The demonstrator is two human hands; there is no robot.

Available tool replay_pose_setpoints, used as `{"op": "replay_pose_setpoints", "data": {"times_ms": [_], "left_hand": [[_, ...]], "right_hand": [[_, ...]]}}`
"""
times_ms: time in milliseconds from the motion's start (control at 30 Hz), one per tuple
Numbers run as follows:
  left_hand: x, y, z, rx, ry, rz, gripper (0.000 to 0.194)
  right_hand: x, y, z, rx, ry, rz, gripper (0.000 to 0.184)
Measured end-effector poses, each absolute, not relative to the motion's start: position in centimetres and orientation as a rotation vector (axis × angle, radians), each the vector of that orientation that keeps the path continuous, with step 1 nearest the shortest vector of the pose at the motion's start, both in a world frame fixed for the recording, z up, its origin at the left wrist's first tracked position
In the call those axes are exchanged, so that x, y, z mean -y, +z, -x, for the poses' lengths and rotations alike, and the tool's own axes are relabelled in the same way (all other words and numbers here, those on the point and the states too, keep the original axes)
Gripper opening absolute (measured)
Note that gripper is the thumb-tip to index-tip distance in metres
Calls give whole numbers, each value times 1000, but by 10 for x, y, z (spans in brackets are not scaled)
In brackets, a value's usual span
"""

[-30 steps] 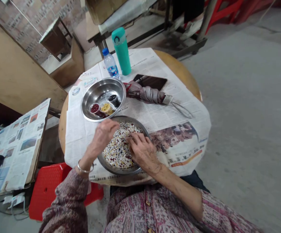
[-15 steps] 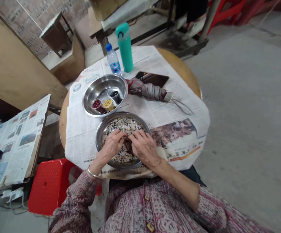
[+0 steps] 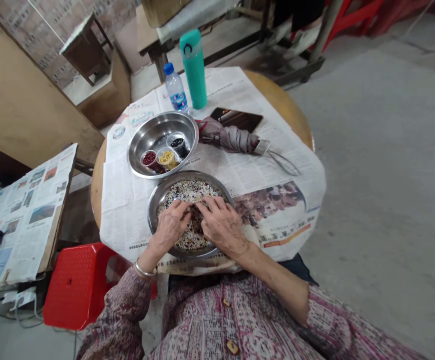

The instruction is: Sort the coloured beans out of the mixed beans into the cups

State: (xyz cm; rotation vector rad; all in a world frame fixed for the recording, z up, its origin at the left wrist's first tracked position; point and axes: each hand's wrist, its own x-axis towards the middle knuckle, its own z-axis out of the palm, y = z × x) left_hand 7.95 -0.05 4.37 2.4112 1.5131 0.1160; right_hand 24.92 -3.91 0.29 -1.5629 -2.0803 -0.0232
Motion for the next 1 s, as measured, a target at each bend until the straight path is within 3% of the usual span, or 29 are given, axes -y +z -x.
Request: {"op": "replay_pose_setpoints", "data": {"times_ms": [167,300,500,733,900,1000], "left_hand": [[-15,38,-74,-1770,303,-2439,34],[-20,36,-85,-1586,265,-2516,49],[-11,39,-95,-1113,128,-2565,18],[22,43,-51,-1460,211,-2517,18],[26,35,-45,-1717,332,-2415,32],[15,31,-61,-1643,369,-2385,30]], "right_hand": [[38,5,-247,2101,-56,1612,39],[39,1,-253,2135,-15,1503,21],[40,-3,-258,2101,-70,1445,20],[39,-9,-259,2199,113,1263,22],[39,-2,-254,2137,60,1492,31],[40,3,-251,2118,7,1558,37]]}}
